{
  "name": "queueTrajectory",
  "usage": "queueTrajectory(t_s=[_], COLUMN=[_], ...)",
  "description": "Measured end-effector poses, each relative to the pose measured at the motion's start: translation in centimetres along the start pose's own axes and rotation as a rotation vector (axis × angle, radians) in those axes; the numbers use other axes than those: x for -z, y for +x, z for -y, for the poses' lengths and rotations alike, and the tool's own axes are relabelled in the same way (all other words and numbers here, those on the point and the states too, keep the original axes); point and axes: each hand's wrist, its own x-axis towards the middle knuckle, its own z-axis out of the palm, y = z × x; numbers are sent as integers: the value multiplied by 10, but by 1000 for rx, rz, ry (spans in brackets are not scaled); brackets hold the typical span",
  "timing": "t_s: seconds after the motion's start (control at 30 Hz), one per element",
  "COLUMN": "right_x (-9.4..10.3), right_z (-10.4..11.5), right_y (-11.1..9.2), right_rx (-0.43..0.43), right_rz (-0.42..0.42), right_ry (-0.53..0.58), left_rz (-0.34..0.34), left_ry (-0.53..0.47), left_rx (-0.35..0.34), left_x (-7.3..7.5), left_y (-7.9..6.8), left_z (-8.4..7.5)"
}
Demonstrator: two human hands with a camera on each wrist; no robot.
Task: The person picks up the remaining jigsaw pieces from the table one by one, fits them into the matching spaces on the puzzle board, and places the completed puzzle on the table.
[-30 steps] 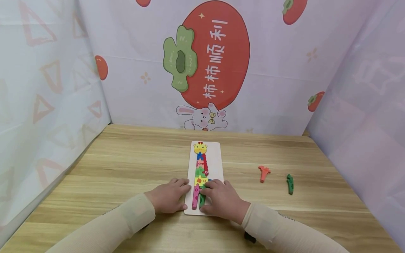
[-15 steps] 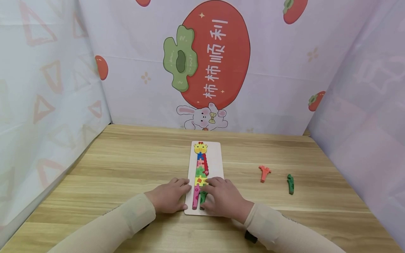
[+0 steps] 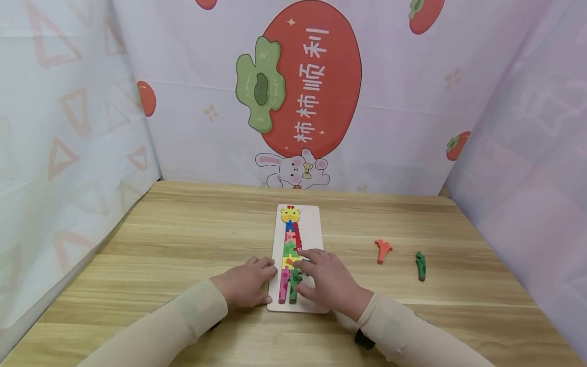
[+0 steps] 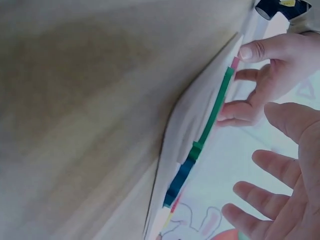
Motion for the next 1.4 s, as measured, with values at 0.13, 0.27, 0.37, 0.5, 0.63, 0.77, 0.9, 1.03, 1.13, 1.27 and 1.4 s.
queueTrajectory(t_s=[0.13,0.27,0.37,0.5,0.63,0.77,0.9,1.03,1.13,1.27,1.4], right_x=[3,5,7,9,10,12,13,15,16,18,19], right_z=[0,-1,-2,-3,-5,-6,-7,-10,-11,-13,-15], right_y=[1,2,2,2,3,3,4,5,4,4,5], right_rx=[4,0,-9,-21,-37,-52,-53,-52,-56,-61,-65], right_rz=[-24,-48,-65,-82,-102,-125,-145,-168,-179,-185,-195], right_ry=[3,-8,-5,2,6,14,25,24,16,5,-1], left_rz=[5,7,6,12,20,22,24,25,21,15,15], left_ry=[-8,-5,-2,-8,-17,-28,-34,-38,-40,-48,-55], left_rx=[6,10,9,12,24,32,34,34,33,32,38], left_x=[2,2,1,2,2,2,3,3,2,2,2], left_y=[0,1,1,2,2,3,3,4,6,6,6], left_z=[-1,-1,-1,-1,-2,-3,-3,-3,-2,-2,-2])
